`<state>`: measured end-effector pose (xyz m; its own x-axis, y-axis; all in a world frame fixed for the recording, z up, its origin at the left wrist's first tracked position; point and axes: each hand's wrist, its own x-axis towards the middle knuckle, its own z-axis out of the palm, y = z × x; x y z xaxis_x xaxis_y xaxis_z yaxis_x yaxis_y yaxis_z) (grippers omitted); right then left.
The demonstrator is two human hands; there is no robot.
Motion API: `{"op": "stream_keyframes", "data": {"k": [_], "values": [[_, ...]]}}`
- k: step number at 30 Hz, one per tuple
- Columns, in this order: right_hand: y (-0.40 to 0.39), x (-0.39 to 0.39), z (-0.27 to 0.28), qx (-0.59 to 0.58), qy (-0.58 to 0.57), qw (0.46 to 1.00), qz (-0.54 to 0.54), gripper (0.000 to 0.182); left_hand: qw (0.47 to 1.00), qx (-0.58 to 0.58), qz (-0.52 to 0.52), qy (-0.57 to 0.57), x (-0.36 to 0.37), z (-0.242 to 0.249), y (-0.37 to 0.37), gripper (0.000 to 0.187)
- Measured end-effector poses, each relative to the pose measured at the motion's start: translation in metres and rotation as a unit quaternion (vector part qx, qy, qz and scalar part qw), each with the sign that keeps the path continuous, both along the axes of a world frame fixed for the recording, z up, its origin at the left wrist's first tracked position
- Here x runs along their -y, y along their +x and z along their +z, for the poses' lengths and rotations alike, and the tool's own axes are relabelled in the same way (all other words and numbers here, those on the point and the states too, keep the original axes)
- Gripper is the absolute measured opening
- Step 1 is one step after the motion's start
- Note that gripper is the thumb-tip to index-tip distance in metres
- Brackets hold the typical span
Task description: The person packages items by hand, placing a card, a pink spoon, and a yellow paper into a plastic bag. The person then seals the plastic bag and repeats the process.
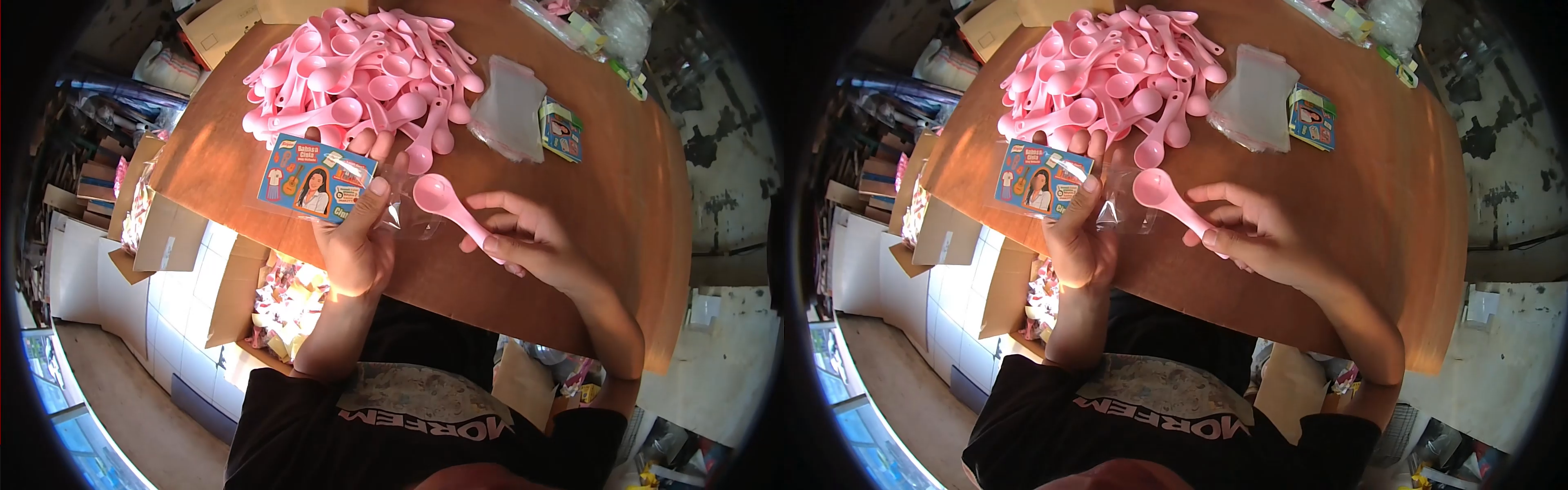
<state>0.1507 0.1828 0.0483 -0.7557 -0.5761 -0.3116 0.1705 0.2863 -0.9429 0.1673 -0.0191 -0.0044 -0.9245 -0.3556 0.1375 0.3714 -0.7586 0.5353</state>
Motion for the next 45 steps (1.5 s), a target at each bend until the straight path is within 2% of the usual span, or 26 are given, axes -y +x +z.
{"op": "stream_keyframes", "data": {"k": [3, 13, 18, 22, 26, 28, 31, 35, 39, 41, 43, 45], "values": [[0.003, -0.009, 0.004, 0.055, -0.026, 0.997, 0.047, 0.042, 1.0, -0.026, 0.004, 0.0, 0.0, -0.001, -0.001, 0.077], [0.013, -0.011, 0.001, 0.058, -0.071, 0.996, 0.018, 0.035, 0.998, -0.046, 0.015, -0.03, -0.004, -0.01, 0.001, 0.069], [0.012, -0.002, 0.005, 0.047, -0.035, 0.998, -0.006, 0.035, 0.995, -0.079, 0.021, -0.055, -0.011, -0.01, 0.004, 0.069], [0.012, 0.0, 0.0, 0.007, -0.024, 1.0, -0.012, 0.033, 0.998, -0.064, 0.013, -0.022, -0.008, -0.006, 0.005, 0.07], [0.013, 0.0, 0.001, 0.014, -0.033, 0.999, 0.019, 0.034, 0.998, -0.064, -0.008, 0.003, -0.006, -0.004, 0.007, 0.069], [0.013, 0.003, 0.003, 0.042, -0.008, 0.999, -0.025, 0.034, 0.998, -0.055, -0.018, 0.007, -0.004, -0.006, 0.007, 0.068], [0.014, 0.0, -0.001, 0.065, -0.062, 0.996, 0.006, 0.033, 0.999, -0.046, -0.019, -0.004, -0.005, -0.006, 0.006, 0.067], [0.015, 0.004, 0.0, 0.05, -0.049, 0.997, -0.024, 0.032, 0.998, -0.061, -0.013, -0.031, -0.008, -0.008, 0.006, 0.067], [0.012, 0.004, -0.007, 0.009, -0.058, 0.998, -0.009, 0.039, 0.997, -0.064, -0.036, -0.015, -0.021, -0.002, 0.011, 0.078], [0.012, 0.003, -0.008, -0.002, -0.069, 0.998, -0.003, 0.043, 0.997, -0.054, -0.049, -0.002, -0.024, -0.002, 0.012, 0.078], [0.012, 0.0, -0.007, 0.047, -0.131, 0.99, -0.024, 0.049, 0.996, -0.054, -0.064, 0.029, -0.026, -0.002, 0.012, 0.072], [0.013, -0.004, -0.007, 0.046, -0.136, 0.989, -0.03, 0.05, 0.996, -0.046, -0.067, 0.038, -0.024, -0.004, 0.012, 0.07]]}}
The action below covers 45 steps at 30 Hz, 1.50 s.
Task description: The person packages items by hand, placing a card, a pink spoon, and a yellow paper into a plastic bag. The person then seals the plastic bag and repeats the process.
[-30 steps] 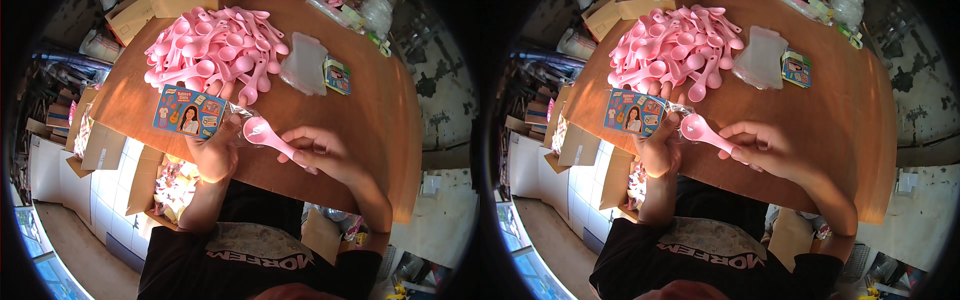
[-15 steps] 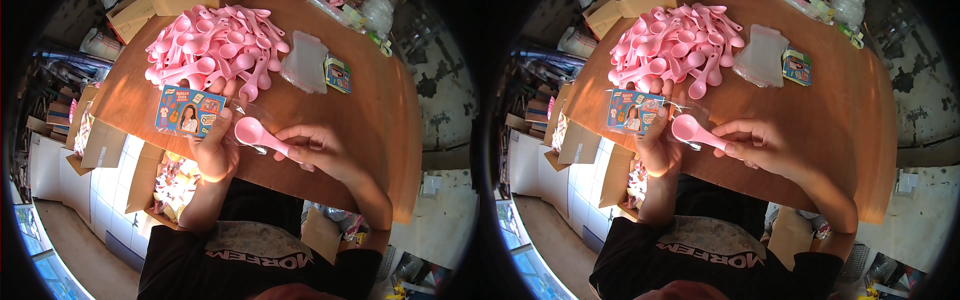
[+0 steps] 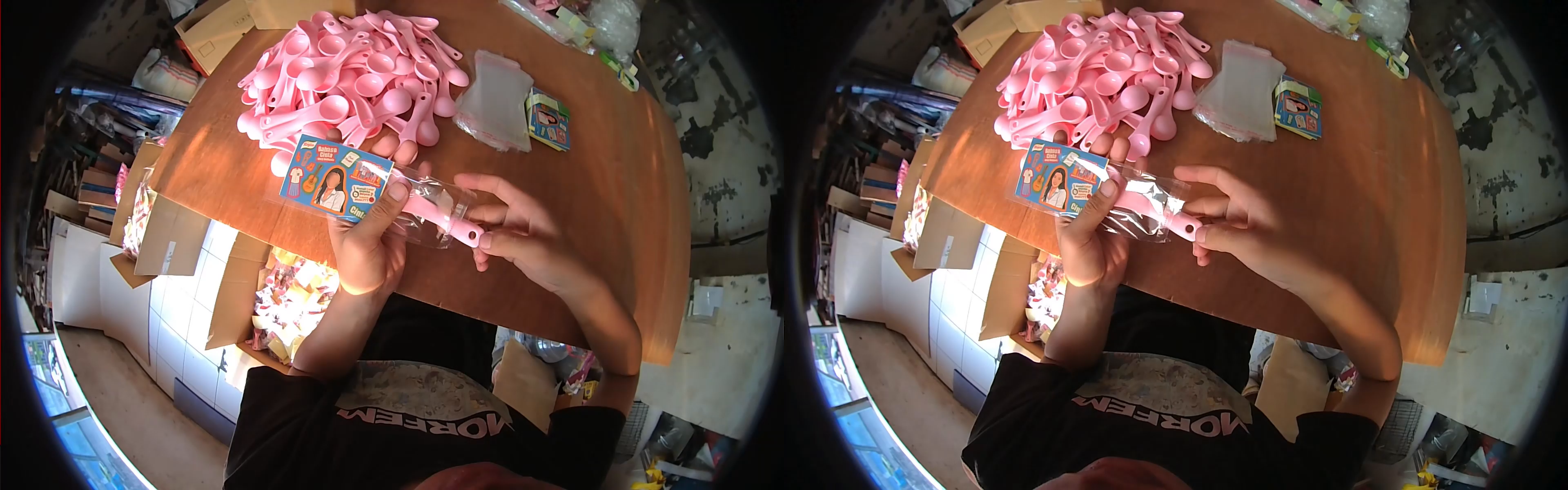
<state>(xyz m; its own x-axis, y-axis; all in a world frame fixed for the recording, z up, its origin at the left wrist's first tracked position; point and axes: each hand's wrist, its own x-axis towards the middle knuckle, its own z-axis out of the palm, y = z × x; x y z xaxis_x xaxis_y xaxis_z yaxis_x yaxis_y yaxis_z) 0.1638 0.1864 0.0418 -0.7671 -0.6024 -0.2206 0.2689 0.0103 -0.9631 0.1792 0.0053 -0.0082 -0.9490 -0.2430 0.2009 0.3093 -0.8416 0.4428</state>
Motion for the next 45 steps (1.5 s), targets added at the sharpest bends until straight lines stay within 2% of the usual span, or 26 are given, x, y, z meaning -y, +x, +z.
{"op": "stream_keyframes", "data": {"k": [4, 8, 11, 19, 23, 24, 28, 31, 32, 35, 41, 43, 45], "values": [[0.002, -0.002, -0.006, 0.006, 0.016, 0.999, -0.028, 0.051, 1.0, 0.007, -0.002, 0.006, 0.0, -0.003, 0.0, 0.064], [0.006, -0.008, -0.004, 0.045, 0.018, 0.996, -0.069, 0.048, 1.0, -0.011, 0.011, 0.017, 0.003, -0.007, -0.003, 0.065], [0.008, -0.012, -0.005, 0.051, 0.021, 0.995, -0.078, 0.047, 0.999, -0.021, 0.028, 0.001, 0.005, -0.008, -0.004, 0.069], [0.008, 0.001, 0.003, 0.095, -0.041, 0.992, -0.073, 0.043, 0.999, -0.016, -0.032, -0.028, -0.002, -0.006, 0.003, 0.082], [0.006, 0.0, 0.002, 0.093, -0.049, 0.993, -0.061, 0.043, 0.999, -0.022, -0.027, -0.016, 0.008, -0.01, -0.003, 0.075], [0.007, -0.001, 0.001, 0.091, -0.038, 0.993, -0.066, 0.043, 0.999, -0.036, -0.016, 0.018, 0.008, -0.008, -0.004, 0.069], [0.007, -0.002, -0.002, 0.093, -0.047, 0.992, -0.064, 0.043, 1.0, -0.025, 0.004, 0.019, 0.007, -0.009, -0.001, 0.068], [0.007, 0.002, -0.002, 0.099, -0.062, 0.991, -0.067, 0.043, 0.994, 0.042, 0.038, -0.095, 0.004, -0.01, 0.0, 0.068], [0.007, 0.002, -0.002, 0.099, -0.062, 0.991, -0.068, 0.043, 0.999, 0.011, 0.009, -0.034, 0.007, -0.012, -0.002, 0.073], [0.004, 0.004, -0.001, 0.084, -0.034, 0.994, -0.064, 0.042, 0.999, -0.036, -0.022, -0.006, 0.01, -0.01, -0.005, 0.071], [0.005, 0.005, 0.002, 0.053, 0.009, 0.997, -0.048, 0.04, 0.999, -0.019, -0.014, 0.029, 0.01, -0.005, -0.005, 0.074], [0.005, 0.007, 0.001, 0.055, -0.009, 0.997, -0.051, 0.039, 0.997, -0.032, -0.035, 0.058, 0.012, -0.011, -0.004, 0.077], [0.006, 0.01, 0.0, 0.055, -0.01, 0.997, -0.055, 0.039, 0.992, 0.024, -0.086, 0.094, 0.012, -0.017, 0.001, 0.079]]}}
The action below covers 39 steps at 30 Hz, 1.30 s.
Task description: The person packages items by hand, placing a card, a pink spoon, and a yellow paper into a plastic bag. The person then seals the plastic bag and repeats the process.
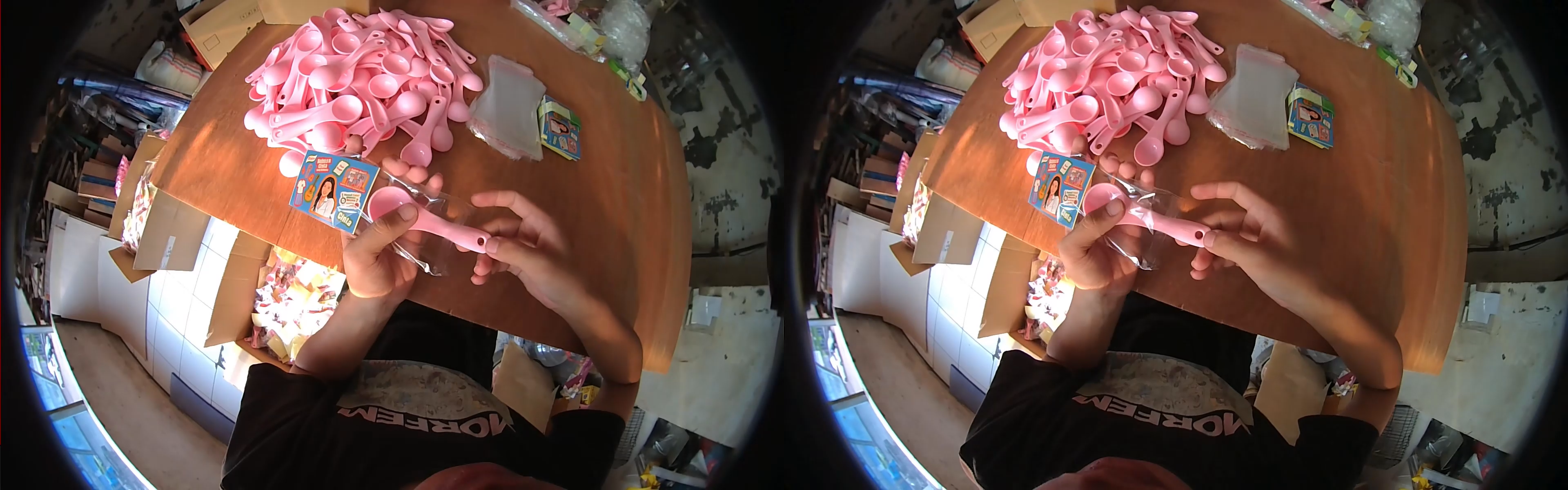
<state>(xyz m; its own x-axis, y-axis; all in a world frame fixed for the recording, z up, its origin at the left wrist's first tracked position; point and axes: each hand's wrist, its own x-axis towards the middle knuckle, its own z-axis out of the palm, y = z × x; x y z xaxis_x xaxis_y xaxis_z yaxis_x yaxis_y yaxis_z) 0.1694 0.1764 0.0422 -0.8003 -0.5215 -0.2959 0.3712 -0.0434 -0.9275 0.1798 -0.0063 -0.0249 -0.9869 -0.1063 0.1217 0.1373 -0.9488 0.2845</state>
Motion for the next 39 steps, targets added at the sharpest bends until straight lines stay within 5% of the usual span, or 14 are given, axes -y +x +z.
{"op": "stream_keyframes", "data": {"k": [5, 14, 17, 19, 20, 21, 22, 26, 28, 31, 33, 36, 37, 39], "values": [[0.002, 0.003, -0.002, 0.025, -0.029, 0.999, -0.015, 0.039, 0.996, -0.083, 0.026, 0.015, -0.01, 0.001, -0.003, 0.083], [0.008, 0.013, -0.004, 0.046, -0.06, 0.997, -0.034, 0.039, 0.998, -0.06, -0.018, 0.023, -0.02, 0.009, 0.005, 0.073], [0.009, 0.018, -0.005, 0.003, -0.027, 0.999, -0.019, 0.04, 0.996, -0.023, -0.081, 0.021, -0.023, 0.015, 0.013, 0.059], [0.012, 0.02, -0.017, -0.229, 0.035, 0.971, -0.052, 0.044, 0.997, 0.007, -0.062, 0.033, -0.034, 0.016, 0.015, 0.059], [0.011, 0.02, -0.015, -0.23, 0.035, 0.971, -0.053, 0.044, 0.997, 0.006, -0.063, 0.032, -0.032, 0.015, 0.014, 0.059], [0.01, 0.02, -0.011, -0.451, 0.145, 0.877, -0.078, 0.044, 0.994, 0.049, -0.085, 0.051, -0.029, 0.014, 0.013, 0.06], [0.01, 0.02, -0.006, -0.64, 0.246, 0.722, -0.097, 0.045, 0.988, 0.092, -0.107, 0.07, -0.027, 0.013, 0.011, 0.061], [0.012, 0.006, 0.028, -0.702, 0.321, 0.635, -0.023, 0.037, 0.962, 0.109, -0.244, 0.055, -0.028, 0.027, 0.009, 0.036], [0.006, 0.0, 0.035, -0.679, 0.31, 0.664, -0.045, 0.022, 0.942, 0.05, -0.314, 0.107, -0.031, 0.023, 0.005, 0.03], [-0.001, -0.009, 0.059, -0.626, 0.308, 0.708, -0.108, 0.011, 0.918, 0.003, -0.393, 0.055, -0.034, 0.031, 0.005, 0.056], [-0.004, -0.019, 0.072, -0.651, 0.333, 0.656, -0.184, 0.008, 0.864, -0.028, -0.499, 0.059, -0.032, 0.033, 0.006, 0.08], [-0.009, -0.044, 0.092, -0.642, 0.21, 0.668, -0.311, 0.009, 0.829, -0.132, -0.541, -0.047, -0.026, 0.028, 0.012, 0.078], [-0.012, -0.044, 0.099, -0.642, 0.214, 0.666, -0.314, 0.009, 0.838, -0.155, -0.516, -0.085, -0.023, 0.029, 0.013, 0.065], [-0.017, -0.042, 0.107, -0.674, 0.45, 0.571, -0.133, 0.009, 0.841, -0.194, -0.484, -0.143, -0.013, 0.037, 0.012, 0.058]]}}
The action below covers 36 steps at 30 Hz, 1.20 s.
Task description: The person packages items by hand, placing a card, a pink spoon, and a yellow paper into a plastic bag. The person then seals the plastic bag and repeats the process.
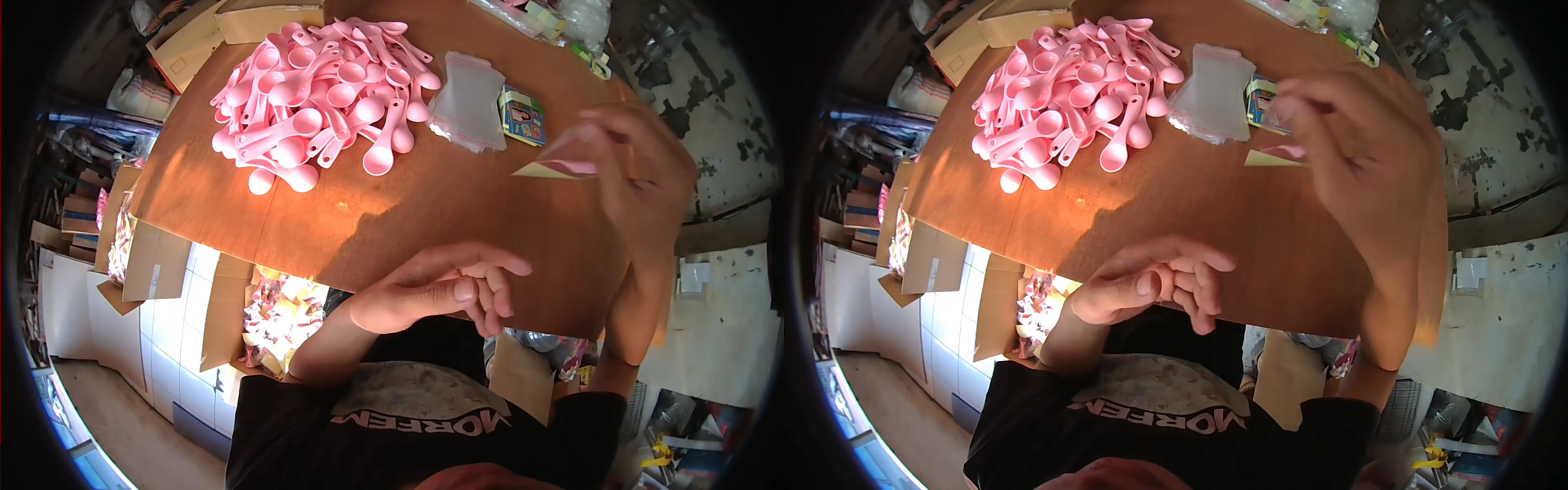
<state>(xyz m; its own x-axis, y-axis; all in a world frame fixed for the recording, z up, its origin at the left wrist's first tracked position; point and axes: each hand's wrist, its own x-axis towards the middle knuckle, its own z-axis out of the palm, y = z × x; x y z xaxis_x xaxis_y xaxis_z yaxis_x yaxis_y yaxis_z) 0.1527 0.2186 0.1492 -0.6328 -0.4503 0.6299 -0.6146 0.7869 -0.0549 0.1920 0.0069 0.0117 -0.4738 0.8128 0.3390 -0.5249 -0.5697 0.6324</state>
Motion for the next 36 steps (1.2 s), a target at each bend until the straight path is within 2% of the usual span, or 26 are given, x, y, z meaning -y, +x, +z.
{"op": "stream_keyframes", "data": {"k": [1, 2, 3, 4, 5, 6, 7, 9, 10, 11, 13, 14, 16, 17, 19, 20, 22, 25, 27, 29, 31, 32, 35, 36], "values": [[0.002, 0.002, -0.003, -0.001, 0.0, 1.0, -0.004, 0.009, 0.997, -0.069, 0.037, -0.026, 0.003, 0.003, -0.001, 0.051], [0.002, 0.006, -0.007, 0.083, -0.073, 0.994, 0.014, 0.009, 0.994, -0.065, 0.082, 0.007, 0.003, 0.0, -0.002, 0.037], [0.002, 0.01, -0.01, 0.167, -0.144, 0.975, 0.033, 0.009, 0.994, -0.068, 0.079, 0.008, 0.0, 0.003, -0.003, 0.037], [0.004, 0.014, -0.012, 0.166, -0.144, 0.975, 0.031, 0.009, 0.95, -0.136, 0.273, -0.062, -0.004, 0.006, -0.002, 0.039], [0.006, 0.019, -0.013, 0.217, -0.185, 0.957, 0.046, 0.009, 0.86, -0.196, 0.454, -0.128, -0.008, 0.011, -0.001, 0.042], [0.008, 0.022, -0.014, 0.265, -0.225, 0.935, 0.061, 0.009, 0.728, -0.323, 0.574, -0.191, -0.01, 0.02, -0.011, 0.051], [0.01, 0.025, -0.015, 0.264, -0.225, 0.936, 0.061, 0.009, 0.728, -0.325, 0.573, -0.19, -0.012, 0.029, -0.013, 0.051], [0.012, 0.029, -0.017, 0.315, -0.209, 0.922, 0.085, 0.009, 0.659, -0.356, 0.612, -0.252, -0.014, 0.041, -0.017, 0.055], [0.013, 0.03, -0.018, 0.34, -0.218, 0.91, 0.095, 0.011, 0.654, -0.367, 0.611, -0.253, -0.013, 0.034, -0.022, 0.041], [0.011, 0.031, -0.021, 0.34, -0.217, 0.91, 0.095, 0.011, 0.654, -0.368, 0.611, -0.252, -0.012, 0.033, -0.022, 0.041], [0.006, 0.03, -0.027, 0.398, -0.283, 0.866, 0.107, 0.011, 0.831, -0.197, 0.476, -0.208, -0.01, 0.032, -0.02, 0.028], [0.003, 0.029, -0.028, 0.396, -0.284, 0.867, 0.106, 0.011, 0.829, -0.155, 0.506, -0.182, -0.016, 0.031, -0.02, 0.017], [-0.002, 0.027, -0.029, 0.458, -0.302, 0.829, 0.106, 0.01, 0.819, -0.158, 0.511, -0.21, -0.012, 0.025, -0.023, 0.015], [-0.002, 0.028, -0.029, 0.457, -0.301, 0.83, 0.106, 0.01, 0.807, -0.16, 0.517, -0.237, -0.01, 0.025, -0.024, 0.014], [-0.002, 0.032, -0.029, 0.234, -0.248, 0.934, 0.109, 0.013, 0.798, -0.144, 0.534, -0.237, -0.012, 0.028, -0.024, 0.013], [-0.001, 0.031, -0.028, 0.233, -0.247, 0.934, 0.11, 0.013, 0.789, -0.153, 0.541, -0.247, -0.011, 0.026, -0.025, 0.014], [0.0, 0.028, -0.025, 0.087, -0.078, 0.981, 0.152, 0.016, 0.779, -0.163, 0.55, -0.255, -0.01, 0.027, -0.026, 0.015], [0.003, 0.031, -0.028, 0.048, -0.059, 0.99, 0.115, 0.018, 0.77, -0.201, 0.544, -0.265, -0.009, 0.037, -0.024, 0.016], [0.0, 0.03, -0.027, 0.042, -0.062, 0.991, 0.115, 0.02, 0.742, -0.242, 0.531, -0.331, -0.007, 0.048, -0.021, 0.016], [-0.002, 0.028, -0.024, 0.011, -0.013, 0.99, 0.141, 0.021, 0.731, -0.274, 0.549, -0.3, -0.012, 0.045, -0.024, 0.016], [0.0, 0.027, -0.025, -0.009, 0.01, 0.991, 0.131, 0.021, 0.687, -0.34, 0.569, -0.299, -0.013, 0.05, -0.023, 0.02], [0.001, 0.026, -0.024, -0.032, 0.034, 0.991, 0.122, 0.021, 0.687, -0.342, 0.567, -0.299, -0.012, 0.052, -0.022, 0.02], [0.01, 0.026, -0.023, -0.055, 0.086, 0.992, 0.07, 0.021, 0.671, -0.405, 0.518, -0.343, -0.01, 0.056, -0.021, 0.025], [0.009, 0.023, -0.025, -0.06, 0.064, 0.993, 0.081, 0.021, 0.669, -0.424, 0.508, -0.34, -0.01, 0.056, -0.021, 0.027]]}}
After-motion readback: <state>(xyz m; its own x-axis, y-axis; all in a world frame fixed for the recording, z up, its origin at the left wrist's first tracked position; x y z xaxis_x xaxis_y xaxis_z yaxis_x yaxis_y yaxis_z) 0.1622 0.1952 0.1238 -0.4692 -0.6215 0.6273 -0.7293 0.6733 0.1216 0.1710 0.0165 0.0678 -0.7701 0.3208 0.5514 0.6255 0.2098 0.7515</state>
